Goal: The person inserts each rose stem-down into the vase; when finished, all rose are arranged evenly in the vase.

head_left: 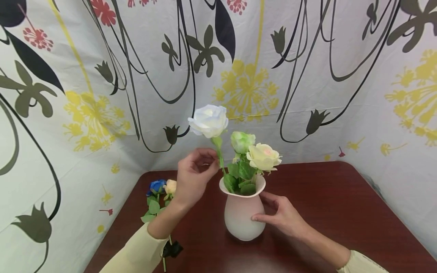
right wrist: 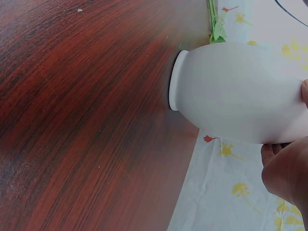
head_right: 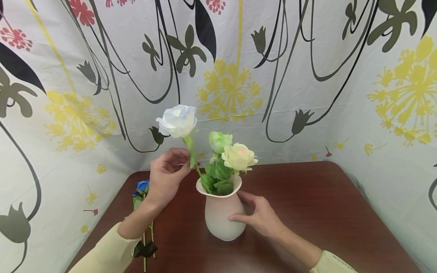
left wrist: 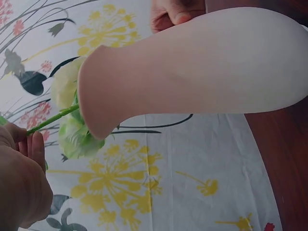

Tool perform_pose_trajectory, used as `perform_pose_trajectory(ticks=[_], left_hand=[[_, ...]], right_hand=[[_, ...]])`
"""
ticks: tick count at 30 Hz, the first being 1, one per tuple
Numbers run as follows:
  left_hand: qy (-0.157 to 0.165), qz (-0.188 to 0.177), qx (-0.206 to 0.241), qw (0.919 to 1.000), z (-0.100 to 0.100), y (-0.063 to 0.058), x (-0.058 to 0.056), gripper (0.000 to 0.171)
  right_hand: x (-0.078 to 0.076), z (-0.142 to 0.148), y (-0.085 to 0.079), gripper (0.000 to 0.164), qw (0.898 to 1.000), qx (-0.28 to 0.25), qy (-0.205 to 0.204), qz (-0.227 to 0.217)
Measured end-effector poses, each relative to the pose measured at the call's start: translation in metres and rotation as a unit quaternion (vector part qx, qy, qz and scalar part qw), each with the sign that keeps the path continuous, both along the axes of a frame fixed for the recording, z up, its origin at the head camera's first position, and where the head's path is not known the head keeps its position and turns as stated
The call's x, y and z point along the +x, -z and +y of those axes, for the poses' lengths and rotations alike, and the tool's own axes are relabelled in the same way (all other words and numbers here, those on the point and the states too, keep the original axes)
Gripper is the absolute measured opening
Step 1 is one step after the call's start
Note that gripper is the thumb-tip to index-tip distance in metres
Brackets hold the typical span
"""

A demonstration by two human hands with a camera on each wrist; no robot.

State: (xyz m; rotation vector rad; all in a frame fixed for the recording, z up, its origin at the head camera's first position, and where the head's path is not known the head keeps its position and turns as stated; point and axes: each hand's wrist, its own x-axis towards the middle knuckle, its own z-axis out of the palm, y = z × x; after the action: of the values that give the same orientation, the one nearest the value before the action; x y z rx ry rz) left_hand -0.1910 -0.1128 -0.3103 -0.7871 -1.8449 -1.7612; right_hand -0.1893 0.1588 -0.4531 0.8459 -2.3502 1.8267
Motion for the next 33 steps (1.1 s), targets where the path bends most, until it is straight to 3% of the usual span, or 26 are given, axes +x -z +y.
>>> perform_pose_trajectory(ticks=[4, 8, 13, 16, 25, 33], left_hand=[[0.003, 0.024, -0.037, 0.9990, 0.007, 0.006, 0.002, 0.018], [0.009, 0.077, -0.085, 0.9934, 0.014, 0.012, 0.003, 0.016], [0.013, 0.155, -0.148, 0.9767, 0.022, 0.016, 0.005, 0.018], [0.007, 0.184, -0.184, 0.9656, 0.027, 0.017, 0.006, 0.019], [-0.018, 0.177, -0.267, 0.9471, 0.041, 0.022, 0.007, 0.017], [-0.029, 0.163, -0.313, 0.9353, 0.047, 0.028, 0.008, 0.015]], right_hand=[[0.000, 0.000, 0.000, 0.070, 1.000, 0.000, 0.000, 0.003], [0.001, 0.000, -0.001, 0.071, 1.000, 0.006, 0.005, 0.000], [0.001, 0.001, -0.001, 0.071, 1.000, 0.007, 0.000, -0.004], [0.000, 0.001, 0.000, 0.070, 1.000, 0.004, -0.010, 0.002], [-0.001, 0.003, 0.000, 0.066, 1.000, 0.001, -0.014, 0.004], [-0.001, 0.003, 0.000, 0.062, 1.000, 0.004, -0.016, 0.007]])
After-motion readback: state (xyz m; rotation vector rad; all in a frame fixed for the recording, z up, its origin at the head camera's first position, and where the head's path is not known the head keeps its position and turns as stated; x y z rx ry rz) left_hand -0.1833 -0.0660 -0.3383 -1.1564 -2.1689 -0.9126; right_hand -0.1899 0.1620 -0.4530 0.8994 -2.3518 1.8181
